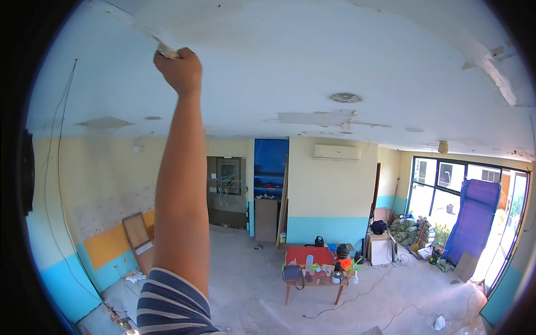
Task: The person applies plaster to the ceiling using putty knives, then sets the tools onto a wooden board. Afterward, the person unrolls and applies tape to the ceiling using a utility knife and a roll of tape.
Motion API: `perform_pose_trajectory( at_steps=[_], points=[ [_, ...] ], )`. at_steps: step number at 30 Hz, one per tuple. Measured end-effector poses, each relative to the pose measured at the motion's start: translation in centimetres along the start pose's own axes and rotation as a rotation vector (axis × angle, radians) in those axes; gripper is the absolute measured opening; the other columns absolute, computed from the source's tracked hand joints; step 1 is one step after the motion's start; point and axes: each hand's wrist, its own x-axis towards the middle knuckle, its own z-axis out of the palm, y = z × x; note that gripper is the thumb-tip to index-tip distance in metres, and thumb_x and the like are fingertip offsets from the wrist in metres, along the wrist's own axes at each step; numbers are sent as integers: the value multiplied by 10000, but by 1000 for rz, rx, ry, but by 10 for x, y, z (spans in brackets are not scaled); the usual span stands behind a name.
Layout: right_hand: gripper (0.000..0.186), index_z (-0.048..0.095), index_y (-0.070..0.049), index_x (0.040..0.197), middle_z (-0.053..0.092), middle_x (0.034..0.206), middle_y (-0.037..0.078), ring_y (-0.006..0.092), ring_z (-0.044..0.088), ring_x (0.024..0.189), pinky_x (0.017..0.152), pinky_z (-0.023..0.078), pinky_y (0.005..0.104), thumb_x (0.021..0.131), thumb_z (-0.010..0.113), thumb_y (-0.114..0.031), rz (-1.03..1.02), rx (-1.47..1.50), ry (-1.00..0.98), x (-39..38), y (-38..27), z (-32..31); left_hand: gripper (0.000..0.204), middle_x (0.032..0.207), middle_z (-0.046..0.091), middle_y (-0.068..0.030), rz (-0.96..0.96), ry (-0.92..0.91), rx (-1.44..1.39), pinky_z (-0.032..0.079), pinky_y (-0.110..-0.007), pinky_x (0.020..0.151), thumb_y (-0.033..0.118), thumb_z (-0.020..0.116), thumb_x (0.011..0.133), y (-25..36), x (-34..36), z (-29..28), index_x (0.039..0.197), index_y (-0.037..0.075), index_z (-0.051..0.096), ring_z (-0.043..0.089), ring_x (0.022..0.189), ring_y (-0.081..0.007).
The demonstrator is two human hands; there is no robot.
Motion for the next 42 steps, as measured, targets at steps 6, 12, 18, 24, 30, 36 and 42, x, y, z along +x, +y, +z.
perform_pose_trajectory(
  at_steps=[6,12,18,24,30,36,42],
  points=[
    [268,593,-9,1142,655,1010,98,228,618,892,763,503,329,977,472,-182,-50,-81,-176,10,4,-17,580,1149,505,-257,-74,-99,50,488,-420,848,166,622,753,15,49,-5,1210,-108,396,585,981,-371],
    [274,577,-2,1160,650,1016,95,230,617,897,764,510,344,979,470,-177,115,250,-464,24,3,-35,617,1144,470,-222,-30,-75,-43,482,-403,873,183,692,686,72,9,38,1171,-89,425,566,971,-343],
    [273,563,-20,1176,636,1071,91,212,618,939,791,532,356,979,458,-177,83,250,-71,-1,-12,-20,580,1139,444,-204,-168,-171,-171,480,-421,891,174,729,671,166,-43,57,1114,-49,428,543,1016,-342],
    [274,568,-27,1174,630,1085,83,220,617,956,825,531,354,962,483,-178,99,243,-22,-9,-25,-33,504,1061,489,-266,-16,-181,-203,431,-497,931,71,686,677,229,-93,84,1084,-74,426,508,1010,-434],
    [265,582,-51,1159,643,1032,58,191,624,920,780,539,340,958,497,-202,125,348,-328,-5,-25,-59,460,1081,526,-210,83,-345,-242,504,-449,799,136,591,776,217,-118,57,1168,-39,429,567,970,-349],
    [267,587,-65,1145,657,989,48,182,643,854,706,553,322,970,465,-225,198,298,-391,15,-18,-47,391,963,627,-141,-433,-236,-617,523,-393,708,259,568,864,121,-35,-14,1115,-40,531,633,859,-280],
    [354,495,-42,1291,608,1206,121,250,612,1059,895,523,405,984,406,-195,310,360,-489,36,-8,-7,402,1222,485,-224,-902,-237,-836,597,-462,819,114,439,939,103,64,-48,1283,-74,350,581,1069,-347]
  ],
)
